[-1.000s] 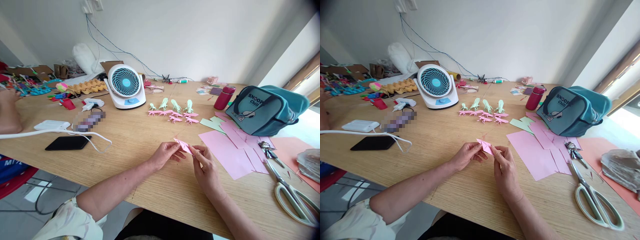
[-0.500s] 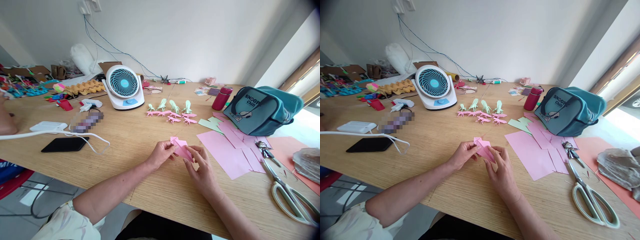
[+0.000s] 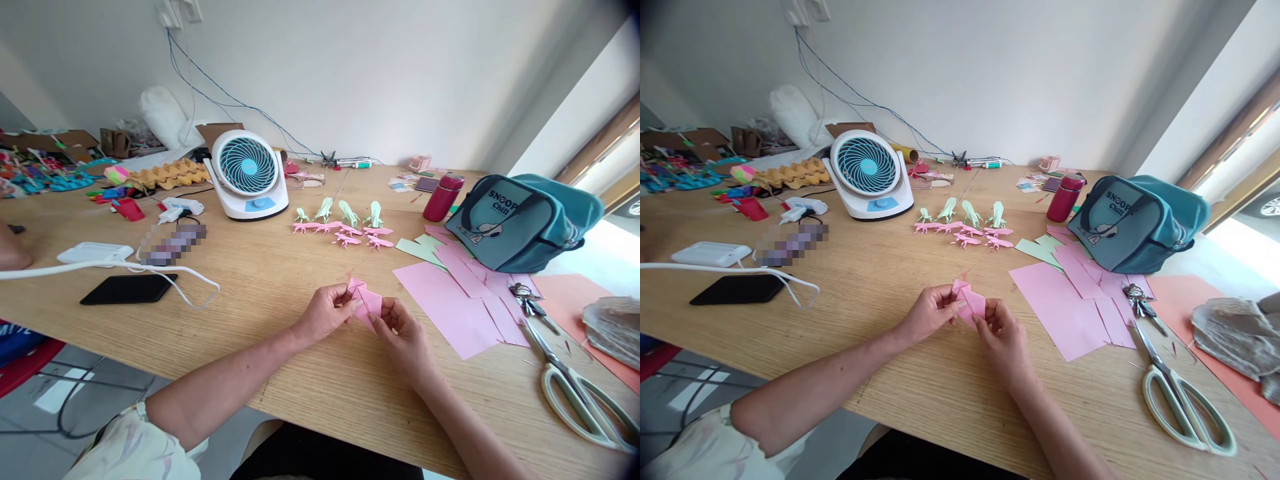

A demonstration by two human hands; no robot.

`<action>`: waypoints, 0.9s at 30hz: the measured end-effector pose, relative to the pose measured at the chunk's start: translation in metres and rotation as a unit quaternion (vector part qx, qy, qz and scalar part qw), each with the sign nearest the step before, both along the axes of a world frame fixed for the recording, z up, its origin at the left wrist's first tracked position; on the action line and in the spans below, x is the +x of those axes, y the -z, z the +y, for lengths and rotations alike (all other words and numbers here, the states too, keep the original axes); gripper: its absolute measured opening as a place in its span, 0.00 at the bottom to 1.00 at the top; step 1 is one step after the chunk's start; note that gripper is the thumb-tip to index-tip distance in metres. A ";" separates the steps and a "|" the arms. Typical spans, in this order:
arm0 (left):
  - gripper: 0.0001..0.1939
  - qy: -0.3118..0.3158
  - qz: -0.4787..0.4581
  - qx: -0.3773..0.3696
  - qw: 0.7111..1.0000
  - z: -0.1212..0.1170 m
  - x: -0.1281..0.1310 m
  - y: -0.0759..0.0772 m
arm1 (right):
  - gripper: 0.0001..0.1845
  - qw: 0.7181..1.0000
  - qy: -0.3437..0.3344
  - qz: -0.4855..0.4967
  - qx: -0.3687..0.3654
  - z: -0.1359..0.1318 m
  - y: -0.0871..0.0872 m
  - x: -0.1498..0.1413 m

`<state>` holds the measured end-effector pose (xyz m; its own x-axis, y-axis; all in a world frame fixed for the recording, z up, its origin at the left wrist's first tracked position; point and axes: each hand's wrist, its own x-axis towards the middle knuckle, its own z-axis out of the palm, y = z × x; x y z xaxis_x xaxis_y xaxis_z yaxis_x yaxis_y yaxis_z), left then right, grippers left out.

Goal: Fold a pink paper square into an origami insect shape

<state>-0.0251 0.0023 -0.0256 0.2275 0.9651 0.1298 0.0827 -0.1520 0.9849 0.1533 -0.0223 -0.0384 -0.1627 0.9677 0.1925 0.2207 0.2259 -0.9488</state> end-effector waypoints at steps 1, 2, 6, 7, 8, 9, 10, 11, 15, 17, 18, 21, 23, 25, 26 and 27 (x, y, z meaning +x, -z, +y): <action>0.12 0.011 -0.008 -0.001 1.000 -0.001 0.001 -0.001 | 0.11 1.000 -0.004 0.011 -0.009 0.001 0.001 0.000; 0.13 0.017 -0.019 -0.001 1.000 -0.002 0.001 -0.001 | 0.12 0.999 -0.009 0.025 -0.017 0.001 0.001 0.000; 0.19 0.067 -0.084 -0.015 0.994 -0.007 0.003 -0.005 | 0.18 0.991 -0.043 0.119 -0.050 0.004 -0.002 -0.001; 0.19 0.089 -0.106 -0.020 0.990 -0.008 0.003 -0.006 | 0.19 0.988 -0.050 0.135 -0.059 0.004 -0.003 -0.001; 0.19 0.112 -0.127 -0.024 0.985 -0.008 0.003 -0.006 | 0.21 0.986 -0.055 0.145 -0.067 0.004 -0.004 -0.002; 0.19 0.131 -0.144 -0.026 0.981 -0.008 0.003 -0.006 | 0.21 0.985 -0.056 0.148 -0.073 0.004 -0.006 -0.002; 0.19 0.141 -0.154 -0.026 0.978 -0.008 0.003 -0.006 | 0.22 0.984 -0.056 0.148 -0.077 0.005 -0.006 -0.002; 0.19 0.142 -0.158 -0.023 0.977 -0.007 0.002 -0.006 | 0.21 0.984 -0.055 0.147 -0.079 0.005 -0.007 -0.002; 0.16 0.098 -0.128 -0.001 0.987 -0.007 0.003 -0.005 | 0.22 0.982 -0.068 0.146 -0.095 0.003 -0.006 -0.002; 0.14 0.066 -0.096 0.013 0.993 -0.007 0.004 -0.004 | 0.23 0.981 -0.079 0.145 -0.102 0.002 -0.004 -0.003; 0.13 0.054 -0.081 0.018 0.995 -0.008 0.005 -0.004 | 0.23 0.981 -0.084 0.143 -0.104 0.001 -0.003 -0.004; 0.09 0.033 -0.022 0.046 0.998 -0.012 0.006 -0.005 | 0.21 0.981 -0.092 0.137 -0.102 0.000 -0.002 -0.005; 0.07 0.005 0.041 0.103 0.994 -0.014 0.005 -0.008 | 0.19 0.984 -0.096 0.123 -0.082 0.000 0.000 -0.005; 0.05 -0.032 0.117 0.202 0.972 -0.015 0.002 -0.013 | 0.17 0.989 -0.099 0.100 -0.044 0.001 0.000 -0.004; 0.05 -0.046 0.152 0.259 0.953 -0.014 0.000 -0.015 | 0.17 0.992 -0.094 0.085 -0.025 0.001 0.001 -0.002; 0.05 -0.055 0.184 0.314 0.930 -0.013 -0.003 -0.017 | 0.18 0.994 -0.084 0.069 -0.010 0.002 0.001 0.000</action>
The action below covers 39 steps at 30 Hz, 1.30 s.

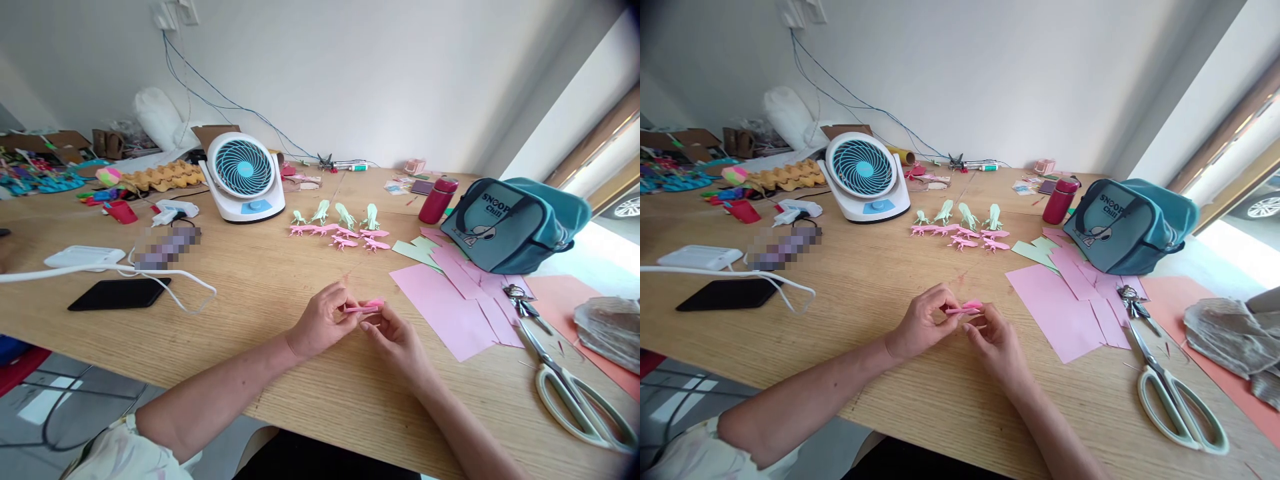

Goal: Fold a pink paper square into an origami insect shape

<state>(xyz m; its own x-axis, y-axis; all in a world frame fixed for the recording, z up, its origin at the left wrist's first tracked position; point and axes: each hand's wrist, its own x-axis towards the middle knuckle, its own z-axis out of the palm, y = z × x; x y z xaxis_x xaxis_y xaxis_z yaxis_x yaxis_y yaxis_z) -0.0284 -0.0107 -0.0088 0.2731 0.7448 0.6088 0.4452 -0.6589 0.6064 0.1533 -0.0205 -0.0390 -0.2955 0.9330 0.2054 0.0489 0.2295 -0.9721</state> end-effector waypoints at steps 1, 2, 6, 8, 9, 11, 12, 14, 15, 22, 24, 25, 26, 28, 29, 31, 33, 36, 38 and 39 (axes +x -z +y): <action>0.04 -0.007 0.035 0.054 0.998 0.002 -0.003 -0.002 | 0.20 1.000 0.017 -0.014 0.011 0.001 0.000 0.003; 0.05 -0.017 0.069 0.100 0.992 0.003 -0.007 -0.003 | 0.21 0.999 0.036 -0.027 0.019 0.001 -0.001 0.006; 0.07 -0.004 0.194 0.220 0.956 0.010 -0.014 0.002 | 0.19 0.993 0.098 -0.047 0.043 0.002 -0.006 0.018; 0.11 0.013 0.251 0.242 0.937 0.010 -0.011 0.007 | 0.19 0.992 0.117 -0.046 0.030 0.001 -0.007 0.024; 0.12 0.019 0.278 0.246 0.928 0.008 -0.008 0.010 | 0.18 0.991 0.123 -0.047 0.018 0.000 -0.007 0.027; 0.13 0.029 0.326 0.248 0.912 0.003 -0.001 0.016 | 0.18 0.991 0.125 -0.057 -0.004 -0.004 -0.006 0.034; 0.14 0.036 0.344 0.245 0.906 0.000 0.002 0.018 | 0.17 0.990 0.122 -0.070 -0.011 -0.007 -0.004 0.039; 0.15 0.052 0.368 0.226 0.901 -0.007 0.006 0.020 | 0.16 0.986 0.116 -0.118 -0.006 -0.015 -0.002 0.047; 0.14 0.064 0.374 0.210 0.901 -0.011 0.007 0.020 | 0.14 0.982 0.111 -0.149 0.004 -0.020 -0.002 0.051; 0.11 0.123 0.368 0.119 0.914 -0.026 0.000 0.018 | 0.10 0.960 0.085 -0.253 0.082 -0.043 -0.008 0.055; 0.11 0.121 0.378 0.108 0.911 -0.025 0.002 0.016 | 0.10 0.958 0.086 -0.257 0.088 -0.042 -0.009 0.053; 0.12 0.123 0.383 0.101 0.910 -0.023 0.004 0.015 | 0.11 0.958 0.086 -0.259 0.090 -0.040 -0.009 0.053; 0.11 0.122 0.384 0.092 0.911 -0.022 0.006 0.013 | 0.11 0.957 0.082 -0.263 0.091 -0.037 -0.009 0.052; 0.10 0.112 0.374 0.059 0.919 -0.019 0.011 0.010 | 0.12 0.953 0.065 -0.280 0.098 -0.032 -0.008 0.053; 0.10 0.108 0.366 0.039 0.923 -0.018 0.014 0.008 | 0.12 0.950 0.054 -0.291 0.102 -0.030 -0.008 0.053; 0.08 0.103 0.349 0.003 0.932 -0.017 0.018 0.006 | 0.13 0.944 0.029 -0.312 0.108 -0.025 -0.009 0.055; 0.07 0.102 0.336 -0.019 0.936 -0.016 0.020 0.006 | 0.13 0.939 0.010 -0.325 0.108 -0.022 -0.010 0.056; 0.06 0.090 0.320 -0.043 0.942 -0.014 0.022 0.007 | 0.12 0.939 -0.010 -0.329 0.099 -0.018 -0.013 0.056; 0.06 0.082 0.303 -0.070 0.947 -0.012 0.023 0.008 | 0.11 0.939 -0.012 -0.334 0.087 -0.014 -0.015 0.057; 0.05 0.076 0.294 -0.086 0.949 -0.011 0.024 0.008 | 0.11 0.938 -0.013 -0.337 0.081 -0.012 -0.016 0.057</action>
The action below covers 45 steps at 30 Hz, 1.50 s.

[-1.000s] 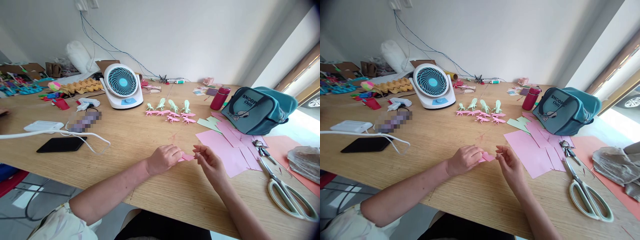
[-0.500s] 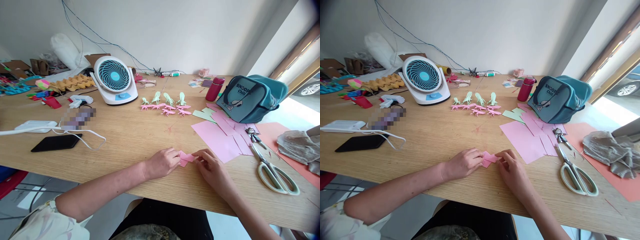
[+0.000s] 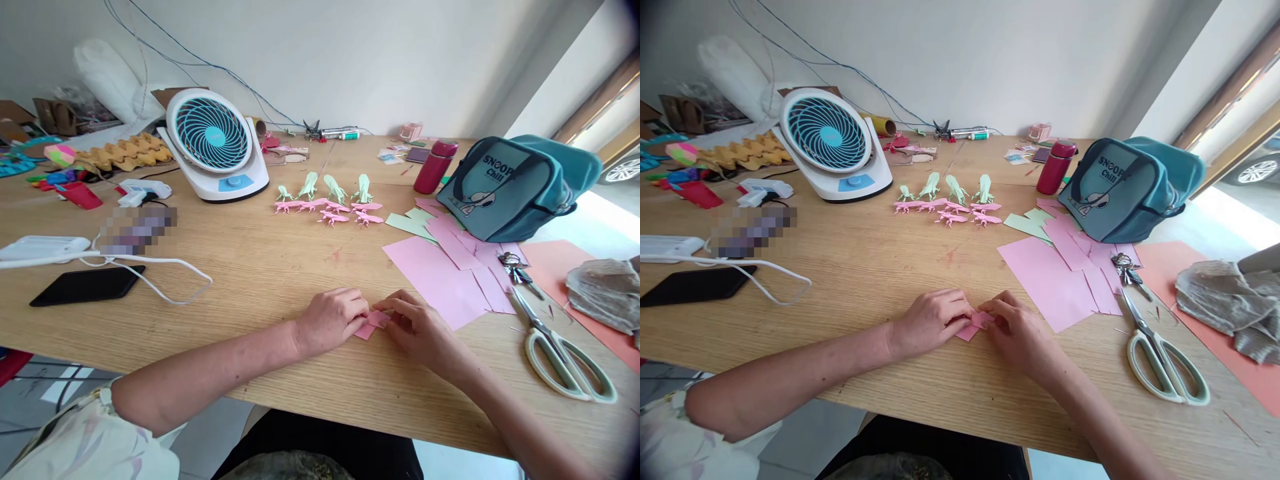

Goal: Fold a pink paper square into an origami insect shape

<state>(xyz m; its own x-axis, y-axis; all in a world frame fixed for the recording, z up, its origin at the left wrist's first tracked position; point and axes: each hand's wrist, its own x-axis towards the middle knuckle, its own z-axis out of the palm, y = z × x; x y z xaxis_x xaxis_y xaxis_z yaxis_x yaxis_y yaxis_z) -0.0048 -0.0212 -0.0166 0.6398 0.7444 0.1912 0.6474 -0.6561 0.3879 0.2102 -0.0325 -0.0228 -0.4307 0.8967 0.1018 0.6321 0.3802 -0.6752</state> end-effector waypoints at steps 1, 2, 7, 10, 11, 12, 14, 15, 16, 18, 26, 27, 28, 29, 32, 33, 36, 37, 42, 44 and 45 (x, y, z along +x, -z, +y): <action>0.04 -0.011 -0.007 -0.015 1.000 0.001 0.001 0.000 | 0.10 1.000 0.000 -0.003 -0.006 0.003 -0.001 0.000; 0.03 -0.025 -0.014 -0.030 0.999 0.003 0.002 0.000 | 0.10 1.000 -0.001 -0.006 -0.013 0.006 -0.002 0.000; 0.03 -0.064 -0.033 -0.085 0.994 0.008 0.008 0.003 | 0.04 0.998 -0.017 -0.040 -0.045 0.021 -0.006 -0.002; 0.04 -0.058 -0.037 -0.094 0.993 0.008 0.008 0.005 | 0.02 0.995 -0.026 -0.075 -0.055 0.026 -0.007 -0.005; 0.05 -0.055 -0.037 -0.095 0.993 0.008 0.008 0.005 | 0.02 0.994 -0.026 -0.084 -0.058 0.027 -0.008 -0.005; 0.06 -0.052 -0.037 -0.096 0.993 0.007 0.008 0.005 | 0.02 0.994 -0.025 -0.089 -0.059 0.027 -0.008 -0.006; 0.07 -0.043 -0.038 -0.098 0.993 0.006 0.008 0.004 | 0.04 0.994 -0.023 -0.087 -0.058 0.027 -0.007 -0.006; 0.07 -0.041 -0.040 -0.097 0.994 0.006 0.008 0.003 | 0.04 0.995 -0.023 -0.079 -0.058 0.027 -0.007 -0.006; 0.06 -0.039 -0.042 -0.096 0.994 0.005 0.008 0.002 | 0.04 0.995 -0.022 -0.070 -0.062 0.027 -0.006 -0.006; 0.05 -0.037 -0.047 -0.093 0.994 0.004 0.008 0.000 | 0.02 0.995 -0.017 -0.056 -0.076 0.027 -0.006 -0.005; 0.04 -0.026 -0.099 -0.084 0.991 -0.002 0.007 0.006 | 0.05 0.996 -0.048 -0.064 -0.044 0.021 -0.005 -0.003; 0.04 -0.028 -0.103 -0.082 0.991 -0.002 0.007 0.006 | 0.06 0.996 -0.043 -0.065 -0.042 0.019 -0.005 -0.003; 0.03 -0.028 -0.106 -0.082 0.991 -0.003 0.006 0.006 | 0.06 0.996 -0.039 -0.066 -0.040 0.016 -0.005 -0.003; 0.04 -0.027 -0.106 -0.082 0.991 -0.003 0.005 0.006 | 0.06 0.997 -0.036 -0.065 -0.038 0.014 -0.005 -0.003; 0.04 -0.017 -0.103 -0.079 0.991 -0.004 0.003 0.005 | 0.07 0.998 -0.041 -0.053 -0.020 0.007 -0.005 -0.003; 0.04 -0.012 -0.101 -0.076 0.992 -0.005 0.002 0.005 | 0.08 0.998 -0.045 -0.049 -0.008 0.005 -0.004 -0.003; 0.04 0.001 -0.094 -0.056 0.994 -0.007 0.000 0.005 | 0.11 0.996 -0.064 -0.053 0.042 0.000 -0.001 -0.001; 0.05 0.008 -0.093 -0.047 0.995 -0.008 -0.002 0.006 | 0.12 0.994 -0.072 -0.059 0.061 -0.002 -0.001 0.000; 0.08 0.060 -0.080 0.015 0.995 -0.012 -0.009 0.008 | 0.17 0.975 -0.118 -0.102 0.158 -0.008 0.000 0.006; 0.08 0.076 -0.057 0.054 0.994 -0.013 -0.012 0.009 | 0.18 0.961 -0.139 -0.130 0.201 -0.011 0.001 0.009; 0.08 0.082 -0.043 0.078 0.993 -0.014 -0.013 0.009 | 0.19 0.953 -0.150 -0.143 0.221 -0.012 0.001 0.011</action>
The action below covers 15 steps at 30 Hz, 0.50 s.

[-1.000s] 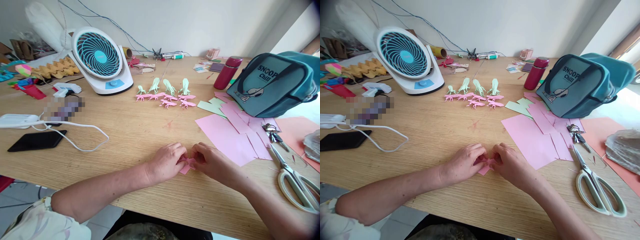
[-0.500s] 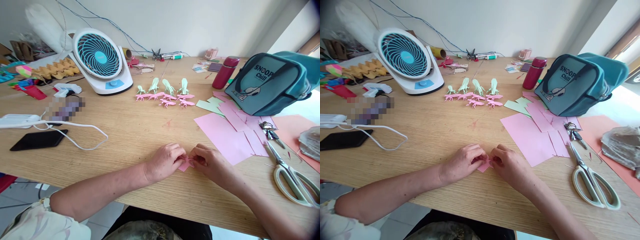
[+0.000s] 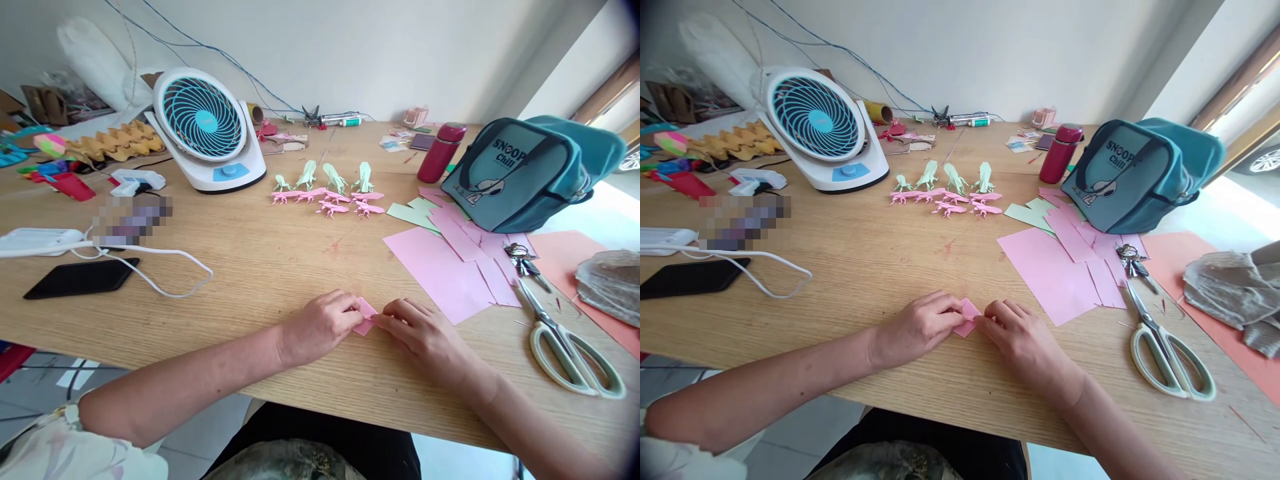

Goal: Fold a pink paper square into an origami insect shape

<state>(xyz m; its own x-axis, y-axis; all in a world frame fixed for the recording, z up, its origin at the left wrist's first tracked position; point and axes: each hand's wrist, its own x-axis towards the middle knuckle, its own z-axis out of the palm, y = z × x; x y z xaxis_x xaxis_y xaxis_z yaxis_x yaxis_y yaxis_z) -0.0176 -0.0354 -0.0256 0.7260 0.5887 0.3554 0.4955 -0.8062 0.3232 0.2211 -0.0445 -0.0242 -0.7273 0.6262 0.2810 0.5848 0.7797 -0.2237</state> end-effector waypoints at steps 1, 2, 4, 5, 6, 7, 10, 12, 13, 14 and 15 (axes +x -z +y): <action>0.09 0.003 0.011 0.026 1.000 -0.001 -0.001 0.000 | 0.19 1.000 -0.010 -0.012 0.019 -0.001 0.000 0.002; 0.09 0.007 0.022 0.050 0.998 -0.002 -0.002 0.001 | 0.19 0.999 -0.020 -0.024 0.033 -0.003 0.001 0.003; 0.10 0.016 0.038 0.086 0.995 -0.003 -0.003 0.000 | 0.20 0.997 -0.039 -0.044 0.054 -0.005 0.001 0.006; 0.10 0.021 0.043 0.096 0.994 -0.004 -0.004 0.000 | 0.20 0.995 -0.047 -0.054 0.062 -0.006 0.001 0.007; 0.10 0.024 0.048 0.102 0.993 -0.005 -0.004 -0.001 | 0.19 0.994 -0.053 -0.065 0.071 -0.007 0.001 0.008; 0.11 0.027 0.052 0.107 0.993 -0.005 -0.005 -0.002 | 0.20 0.993 -0.058 -0.073 0.078 -0.007 0.000 0.008; 0.12 0.031 0.059 0.119 0.991 -0.006 -0.004 -0.005 | 0.19 0.991 -0.060 -0.085 0.087 -0.009 0.000 0.010; 0.12 0.028 0.066 0.126 0.989 -0.007 -0.002 -0.007 | 0.19 0.991 -0.061 -0.085 0.082 -0.011 0.000 0.010; 0.12 0.026 0.068 0.131 0.989 -0.008 -0.001 -0.007 | 0.18 0.991 -0.061 -0.083 0.081 -0.011 0.000 0.010; 0.12 0.024 0.070 0.137 0.988 -0.008 0.000 -0.007 | 0.18 0.991 -0.060 -0.080 0.084 -0.012 0.000 0.009; 0.11 0.025 0.072 0.146 0.986 -0.008 0.001 -0.006 | 0.17 0.991 -0.059 -0.077 0.091 -0.013 0.000 0.008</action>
<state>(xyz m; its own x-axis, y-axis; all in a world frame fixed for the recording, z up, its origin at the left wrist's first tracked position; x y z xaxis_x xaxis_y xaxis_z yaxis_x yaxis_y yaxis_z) -0.0170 -0.0434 -0.0194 0.8074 0.4379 0.3955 0.4759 -0.8795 0.0022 0.2293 -0.0574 -0.0242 -0.8352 0.4840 0.2610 0.5042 0.8635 0.0123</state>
